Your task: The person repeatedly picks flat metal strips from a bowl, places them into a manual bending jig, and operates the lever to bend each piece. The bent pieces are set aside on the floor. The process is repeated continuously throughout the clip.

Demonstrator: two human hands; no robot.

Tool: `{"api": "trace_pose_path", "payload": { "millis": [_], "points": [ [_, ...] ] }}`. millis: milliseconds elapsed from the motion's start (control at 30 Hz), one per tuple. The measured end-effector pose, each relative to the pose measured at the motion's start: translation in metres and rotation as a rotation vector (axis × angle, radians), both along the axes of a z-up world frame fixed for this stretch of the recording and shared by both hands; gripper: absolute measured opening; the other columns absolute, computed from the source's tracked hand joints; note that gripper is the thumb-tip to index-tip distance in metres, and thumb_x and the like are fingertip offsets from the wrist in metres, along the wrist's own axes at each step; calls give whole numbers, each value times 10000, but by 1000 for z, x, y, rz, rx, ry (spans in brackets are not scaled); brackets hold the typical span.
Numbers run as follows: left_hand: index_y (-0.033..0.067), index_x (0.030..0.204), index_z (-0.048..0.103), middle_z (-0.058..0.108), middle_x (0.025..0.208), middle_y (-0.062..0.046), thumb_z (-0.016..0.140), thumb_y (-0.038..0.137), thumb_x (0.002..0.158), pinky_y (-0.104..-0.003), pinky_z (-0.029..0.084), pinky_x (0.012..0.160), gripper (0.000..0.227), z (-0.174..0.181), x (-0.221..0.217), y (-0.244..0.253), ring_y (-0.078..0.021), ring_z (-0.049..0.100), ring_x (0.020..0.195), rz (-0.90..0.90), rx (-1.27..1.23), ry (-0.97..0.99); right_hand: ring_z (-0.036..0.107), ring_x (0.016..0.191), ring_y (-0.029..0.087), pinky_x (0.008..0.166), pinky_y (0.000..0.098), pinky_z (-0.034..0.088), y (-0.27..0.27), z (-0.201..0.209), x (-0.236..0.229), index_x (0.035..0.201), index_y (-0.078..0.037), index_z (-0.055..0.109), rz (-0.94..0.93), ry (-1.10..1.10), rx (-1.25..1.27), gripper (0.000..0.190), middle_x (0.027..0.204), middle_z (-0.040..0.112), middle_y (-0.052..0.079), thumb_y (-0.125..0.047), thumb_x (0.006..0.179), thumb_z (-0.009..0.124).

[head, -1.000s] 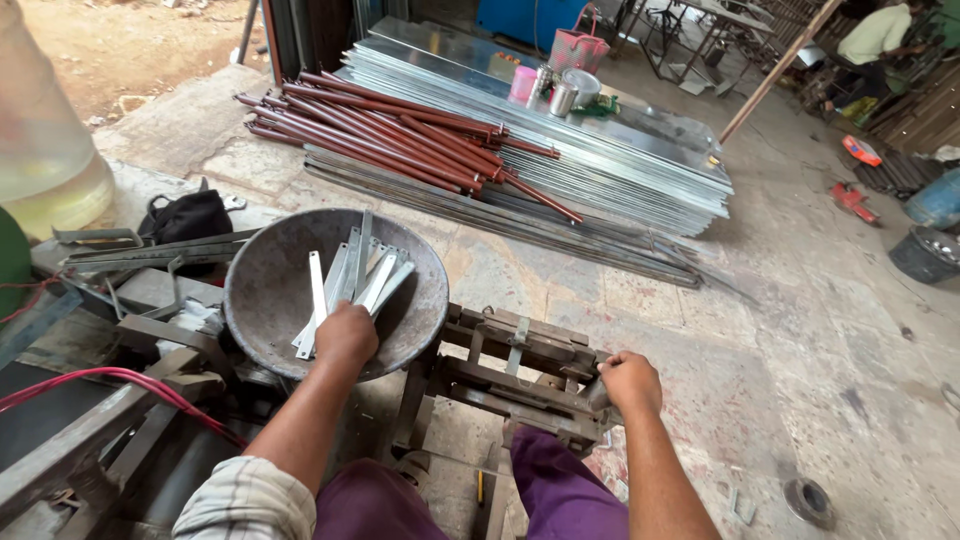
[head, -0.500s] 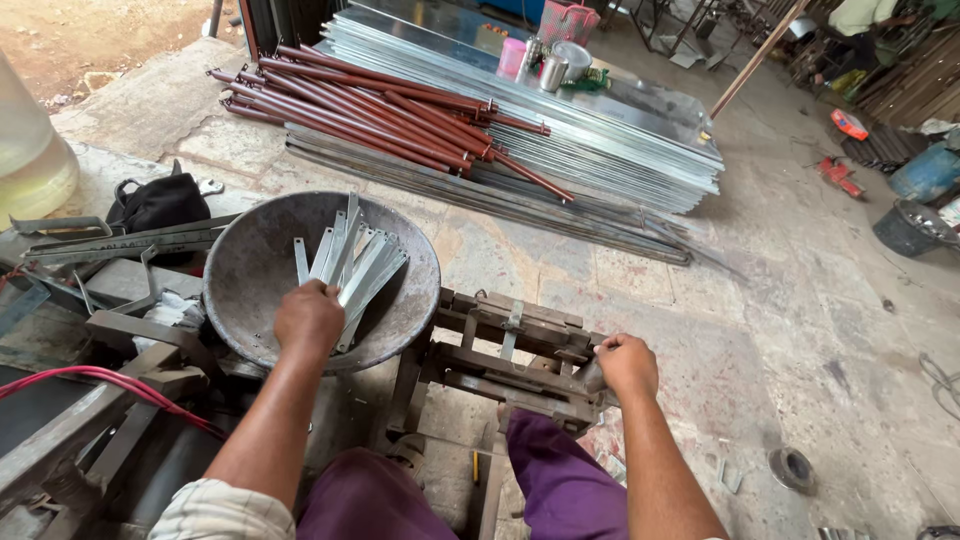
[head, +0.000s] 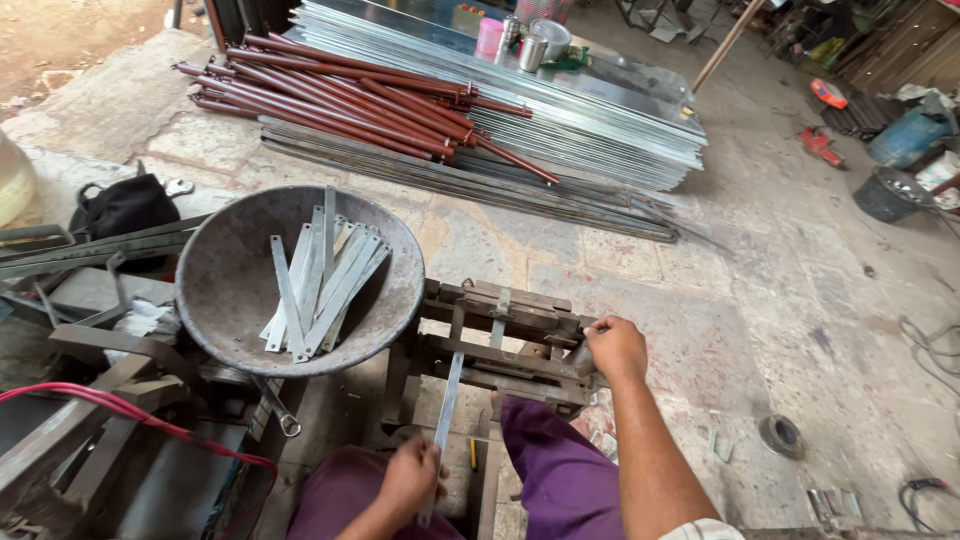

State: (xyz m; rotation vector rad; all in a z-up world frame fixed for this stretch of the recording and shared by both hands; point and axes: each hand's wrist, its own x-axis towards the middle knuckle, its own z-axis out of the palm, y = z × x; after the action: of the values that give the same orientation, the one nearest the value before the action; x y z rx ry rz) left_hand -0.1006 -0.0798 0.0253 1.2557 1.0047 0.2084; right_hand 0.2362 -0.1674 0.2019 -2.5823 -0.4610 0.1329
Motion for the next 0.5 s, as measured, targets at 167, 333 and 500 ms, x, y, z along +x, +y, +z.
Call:
{"api": "trace_pose_path", "payload": {
  "millis": [167, 333, 500],
  "points": [
    [51, 1177, 649, 725, 754, -116, 533, 212, 1034, -382, 545, 468, 245, 0, 9, 0, -198, 683, 504, -27, -15, 70, 748, 878, 275, 792, 404, 572, 2, 3, -3, 977, -160, 797, -9, -5, -6, 207, 932, 795, 62, -312, 837, 780],
    [59, 1197, 634, 725, 774, -132, 543, 215, 1024, -381, 532, 455, 251, -4, 37, 18, -216, 685, 517, 28, 32, 23, 758, 867, 277, 788, 401, 578, 0, 6, -5, 973, -162, 795, -4, 4, 6, 203, 912, 800, 71, -322, 851, 768],
    [-63, 1150, 672, 708, 774, -149, 566, 207, 1031, -392, 510, 429, 313, -16, 84, 50, -249, 670, 509, 67, 11, -103, 736, 892, 300, 788, 406, 572, 0, 6, -4, 964, -174, 809, 23, -58, -18, 202, 935, 786, 87, -333, 841, 790]
  ]
}}
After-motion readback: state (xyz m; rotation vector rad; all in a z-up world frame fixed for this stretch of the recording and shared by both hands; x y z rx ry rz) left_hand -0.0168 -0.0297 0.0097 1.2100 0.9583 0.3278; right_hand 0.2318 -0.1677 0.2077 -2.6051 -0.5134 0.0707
